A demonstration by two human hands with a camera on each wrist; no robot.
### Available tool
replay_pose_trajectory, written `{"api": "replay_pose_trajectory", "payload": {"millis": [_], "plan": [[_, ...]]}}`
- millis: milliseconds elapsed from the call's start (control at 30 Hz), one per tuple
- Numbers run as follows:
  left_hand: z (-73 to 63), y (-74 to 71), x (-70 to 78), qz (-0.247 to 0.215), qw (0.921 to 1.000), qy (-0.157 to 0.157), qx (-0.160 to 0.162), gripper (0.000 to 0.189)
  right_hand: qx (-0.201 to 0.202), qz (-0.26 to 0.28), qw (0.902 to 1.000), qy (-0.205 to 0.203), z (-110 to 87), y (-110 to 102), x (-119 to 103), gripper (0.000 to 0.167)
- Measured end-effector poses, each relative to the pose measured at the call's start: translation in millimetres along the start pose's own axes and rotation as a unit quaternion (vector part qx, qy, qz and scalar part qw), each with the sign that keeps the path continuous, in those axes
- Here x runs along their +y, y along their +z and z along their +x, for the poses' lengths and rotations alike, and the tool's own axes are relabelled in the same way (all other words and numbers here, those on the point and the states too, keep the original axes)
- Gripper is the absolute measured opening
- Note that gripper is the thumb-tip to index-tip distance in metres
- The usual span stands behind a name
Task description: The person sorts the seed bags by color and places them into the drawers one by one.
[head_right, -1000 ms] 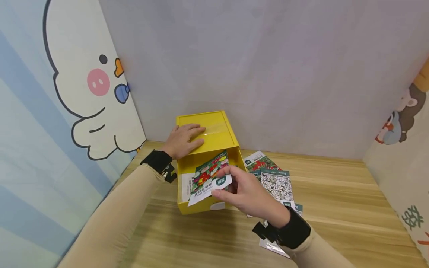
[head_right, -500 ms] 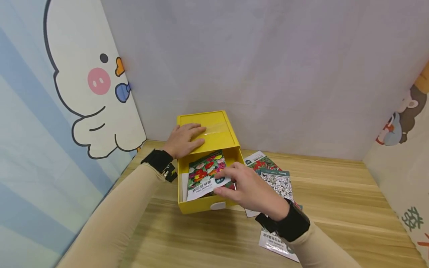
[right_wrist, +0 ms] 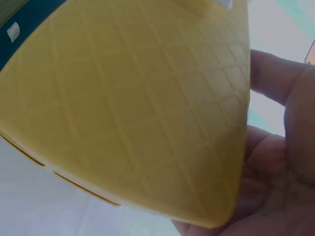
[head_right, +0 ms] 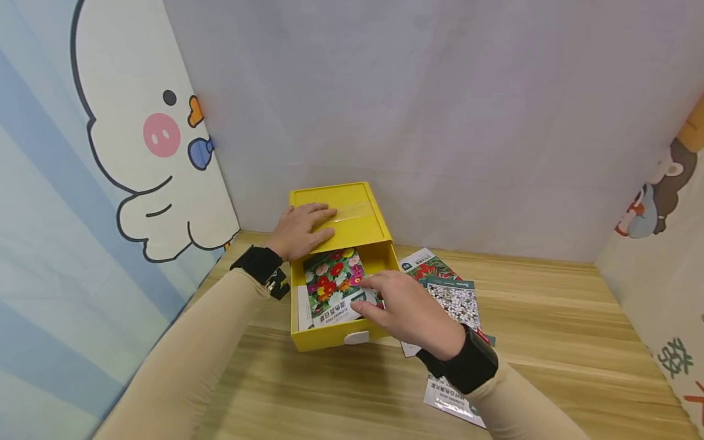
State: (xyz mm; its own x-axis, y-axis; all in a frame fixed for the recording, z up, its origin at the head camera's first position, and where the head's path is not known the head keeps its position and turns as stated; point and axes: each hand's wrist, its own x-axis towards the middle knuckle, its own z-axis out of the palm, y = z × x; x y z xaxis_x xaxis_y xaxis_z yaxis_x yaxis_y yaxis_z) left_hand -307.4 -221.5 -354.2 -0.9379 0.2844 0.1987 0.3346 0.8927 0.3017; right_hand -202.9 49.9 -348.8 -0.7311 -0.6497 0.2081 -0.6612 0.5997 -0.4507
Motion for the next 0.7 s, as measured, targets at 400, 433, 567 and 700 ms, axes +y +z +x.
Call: {"api": "replay_pose_trajectory", "payload": {"millis": [400, 433, 567, 700], "plan": [[-1.7, -0.2, 1.2, 0.000, 1.0000, -0.004, -0.005, 0.058, -0.027, 0.003, 0.9996, 0.012, 5.8, 6.8, -2.8, 0.042], [-1.8, -0.2, 1.1, -0.001, 1.0000, -0.003, -0.005, 0.058, -0.029, 0.002, 0.9995, 0.012, 6.0, 7.0, -3.4, 0.043], [-2.1, -0.5, 0.2, -0.008, 1.0000, -0.003, -0.005, 0.058, -0.037, -0.009, 0.9992, 0.013, 6.2, 7.1, -4.7, 0.047], [-2.5, -1.1, -0.1, -0.009, 0.9999, -0.002, -0.004, 0.058, -0.044, -0.016, 0.9988, 0.011, 7.1, 7.9, -5.4, 0.046]]}}
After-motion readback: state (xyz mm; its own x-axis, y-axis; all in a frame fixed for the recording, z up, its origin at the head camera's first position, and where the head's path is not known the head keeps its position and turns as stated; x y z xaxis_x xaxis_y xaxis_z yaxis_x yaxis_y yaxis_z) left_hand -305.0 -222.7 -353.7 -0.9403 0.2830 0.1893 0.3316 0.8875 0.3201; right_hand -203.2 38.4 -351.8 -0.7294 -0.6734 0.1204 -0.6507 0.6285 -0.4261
